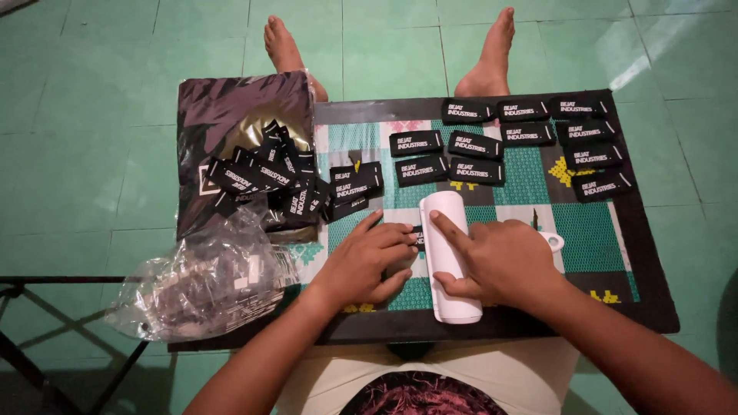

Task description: The person sits on the floor and folds small black rectangular tags on a low table. They use a white handheld roller to press the folded tags flat and then arrange them in rows on the table.

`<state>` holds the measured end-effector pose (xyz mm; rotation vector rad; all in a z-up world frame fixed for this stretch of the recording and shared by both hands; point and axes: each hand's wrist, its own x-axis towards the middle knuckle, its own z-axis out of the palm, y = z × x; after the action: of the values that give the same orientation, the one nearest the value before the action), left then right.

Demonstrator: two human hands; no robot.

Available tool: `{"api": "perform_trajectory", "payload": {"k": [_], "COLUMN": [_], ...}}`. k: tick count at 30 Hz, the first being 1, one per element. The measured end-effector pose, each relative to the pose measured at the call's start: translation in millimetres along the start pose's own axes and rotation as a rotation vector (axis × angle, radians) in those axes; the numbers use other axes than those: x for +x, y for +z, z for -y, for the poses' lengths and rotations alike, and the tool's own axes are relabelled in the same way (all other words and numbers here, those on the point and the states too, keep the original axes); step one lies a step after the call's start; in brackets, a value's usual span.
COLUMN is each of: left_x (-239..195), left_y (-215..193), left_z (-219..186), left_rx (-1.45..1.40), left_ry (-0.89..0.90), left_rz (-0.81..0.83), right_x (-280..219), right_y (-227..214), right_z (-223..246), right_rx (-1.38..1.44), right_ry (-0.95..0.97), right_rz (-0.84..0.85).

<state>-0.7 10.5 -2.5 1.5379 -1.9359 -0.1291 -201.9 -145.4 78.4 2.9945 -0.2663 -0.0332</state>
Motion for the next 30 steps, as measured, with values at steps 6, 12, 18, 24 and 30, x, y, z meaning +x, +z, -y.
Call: {"api": "perform_trajectory", "payload": {"k": [6, 12, 18, 24, 30], "left_x": [0.3, -0.2, 0.3, 1.5, 1.6], "left_y": [-1.2, 1.8, 6.1, 2.7, 3.8], "left_z": [-1.1, 0.9, 1.2, -1.1, -1.4], "left_rx": [-0.011, 0.006, 0.055, 0.051, 0.046], "left_ry": [-0.008, 0.0, 0.021, 0.024, 0.02], "left_rz": [0.009, 0.013, 0.011, 0.016, 0.018], "right_x": [1.3, 0.7, 0.4, -3.4, -4.6], "right_y": [-7.9, -7.5, -12.4, -10.9, -13.9], "right_z": [1.8, 2.1, 1.2, -1.6, -5.4], "right_rx": [-0.032, -0.051, -0.05, -0.031, -0.016], "right_ry": [0.001, 0.016, 0.013, 0.032, 0.036], "right_rz": [0.082, 0.105, 0.144, 0.168, 0.217]}}
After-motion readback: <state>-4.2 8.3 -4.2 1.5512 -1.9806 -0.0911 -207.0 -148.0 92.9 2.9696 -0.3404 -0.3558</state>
